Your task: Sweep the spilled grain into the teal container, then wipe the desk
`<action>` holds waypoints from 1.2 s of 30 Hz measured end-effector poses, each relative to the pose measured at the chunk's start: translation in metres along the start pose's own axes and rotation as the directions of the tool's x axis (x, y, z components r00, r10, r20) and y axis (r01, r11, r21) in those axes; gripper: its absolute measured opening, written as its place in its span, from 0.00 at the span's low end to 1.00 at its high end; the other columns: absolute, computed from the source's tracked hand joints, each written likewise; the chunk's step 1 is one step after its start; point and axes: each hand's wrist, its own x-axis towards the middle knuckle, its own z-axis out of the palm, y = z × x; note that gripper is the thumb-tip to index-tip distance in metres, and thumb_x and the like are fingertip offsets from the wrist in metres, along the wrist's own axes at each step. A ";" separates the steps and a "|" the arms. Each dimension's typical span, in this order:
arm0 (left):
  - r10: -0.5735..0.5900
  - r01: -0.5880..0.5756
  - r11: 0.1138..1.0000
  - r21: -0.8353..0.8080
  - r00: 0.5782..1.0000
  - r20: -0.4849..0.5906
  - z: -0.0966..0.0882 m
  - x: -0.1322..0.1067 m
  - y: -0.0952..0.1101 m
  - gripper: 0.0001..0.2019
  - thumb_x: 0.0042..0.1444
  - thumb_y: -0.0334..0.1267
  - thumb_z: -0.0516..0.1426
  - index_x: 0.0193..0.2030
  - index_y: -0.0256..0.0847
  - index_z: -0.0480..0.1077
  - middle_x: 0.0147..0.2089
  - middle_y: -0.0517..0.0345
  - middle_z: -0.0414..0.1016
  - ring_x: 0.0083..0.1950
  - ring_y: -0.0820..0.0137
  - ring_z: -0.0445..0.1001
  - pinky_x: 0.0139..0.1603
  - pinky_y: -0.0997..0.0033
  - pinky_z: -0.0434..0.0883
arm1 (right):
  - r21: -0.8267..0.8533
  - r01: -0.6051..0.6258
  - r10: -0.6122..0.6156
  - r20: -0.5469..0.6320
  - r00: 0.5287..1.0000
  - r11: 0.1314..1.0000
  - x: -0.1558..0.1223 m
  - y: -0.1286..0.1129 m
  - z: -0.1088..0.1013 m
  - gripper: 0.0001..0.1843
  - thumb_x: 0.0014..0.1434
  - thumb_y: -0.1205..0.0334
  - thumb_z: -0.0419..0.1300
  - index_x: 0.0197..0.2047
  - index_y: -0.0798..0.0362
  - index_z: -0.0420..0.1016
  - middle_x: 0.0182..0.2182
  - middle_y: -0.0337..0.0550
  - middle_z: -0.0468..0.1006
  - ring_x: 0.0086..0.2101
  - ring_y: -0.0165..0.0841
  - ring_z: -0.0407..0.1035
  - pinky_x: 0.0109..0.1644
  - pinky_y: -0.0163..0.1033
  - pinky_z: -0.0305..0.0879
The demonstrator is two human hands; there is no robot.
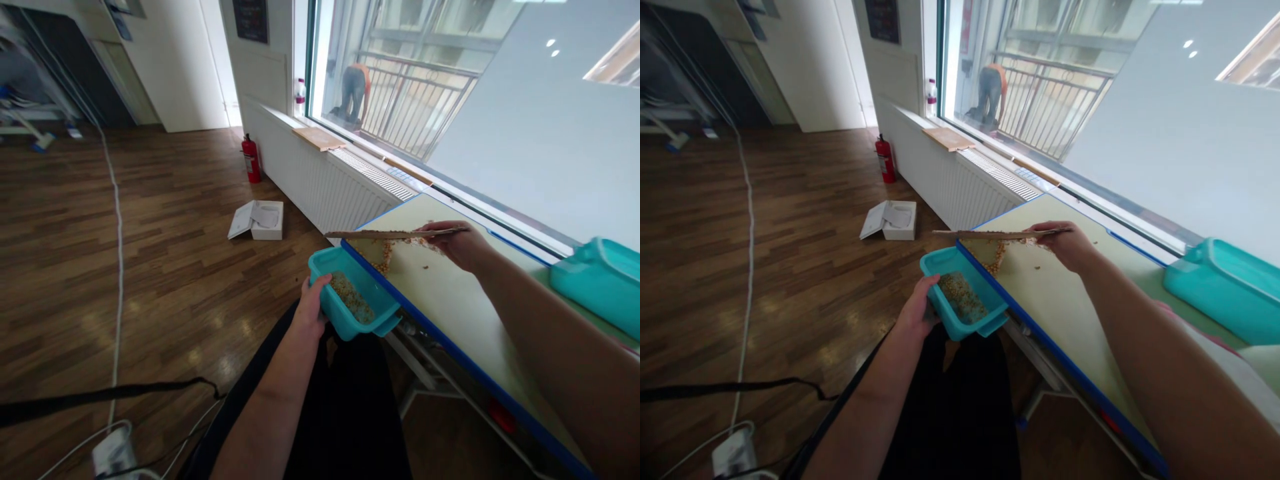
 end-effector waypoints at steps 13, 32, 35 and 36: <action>0.014 -0.016 0.999 0.047 0.999 0.037 0.007 -0.020 -0.008 0.41 0.44 0.45 0.65 0.65 0.55 0.54 0.52 0.51 0.73 0.47 0.58 0.75 0.40 0.57 0.74 | -0.107 0.056 -0.045 0.106 0.993 0.993 -0.020 0.001 -0.006 0.13 0.34 0.59 0.72 0.27 0.50 0.82 0.31 0.43 0.82 0.37 0.35 0.74 0.41 0.38 0.70; 0.048 -0.051 0.998 0.040 0.996 0.070 0.015 -0.041 -0.059 0.42 0.44 0.44 0.66 0.66 0.57 0.52 0.53 0.52 0.72 0.50 0.57 0.74 0.39 0.60 0.74 | -0.142 0.081 -0.054 0.190 0.980 0.987 -0.058 0.005 -0.015 0.11 0.39 0.60 0.70 0.30 0.49 0.82 0.33 0.42 0.83 0.37 0.35 0.75 0.39 0.37 0.70; 0.053 -0.055 0.997 0.045 0.997 0.059 0.016 -0.043 -0.059 0.42 0.44 0.43 0.66 0.65 0.57 0.51 0.54 0.53 0.71 0.51 0.56 0.73 0.39 0.60 0.74 | -0.148 0.093 -0.064 0.190 0.980 0.985 -0.065 0.004 -0.017 0.10 0.39 0.61 0.70 0.30 0.48 0.82 0.34 0.41 0.83 0.38 0.34 0.76 0.41 0.37 0.71; 0.055 -0.057 0.998 0.040 0.997 0.056 0.017 -0.044 -0.059 0.42 0.44 0.43 0.66 0.65 0.57 0.52 0.55 0.53 0.71 0.51 0.57 0.73 0.39 0.60 0.74 | -0.141 0.095 -0.068 0.190 0.979 0.985 -0.068 0.004 -0.017 0.10 0.39 0.61 0.70 0.30 0.48 0.82 0.33 0.41 0.83 0.38 0.34 0.76 0.41 0.37 0.71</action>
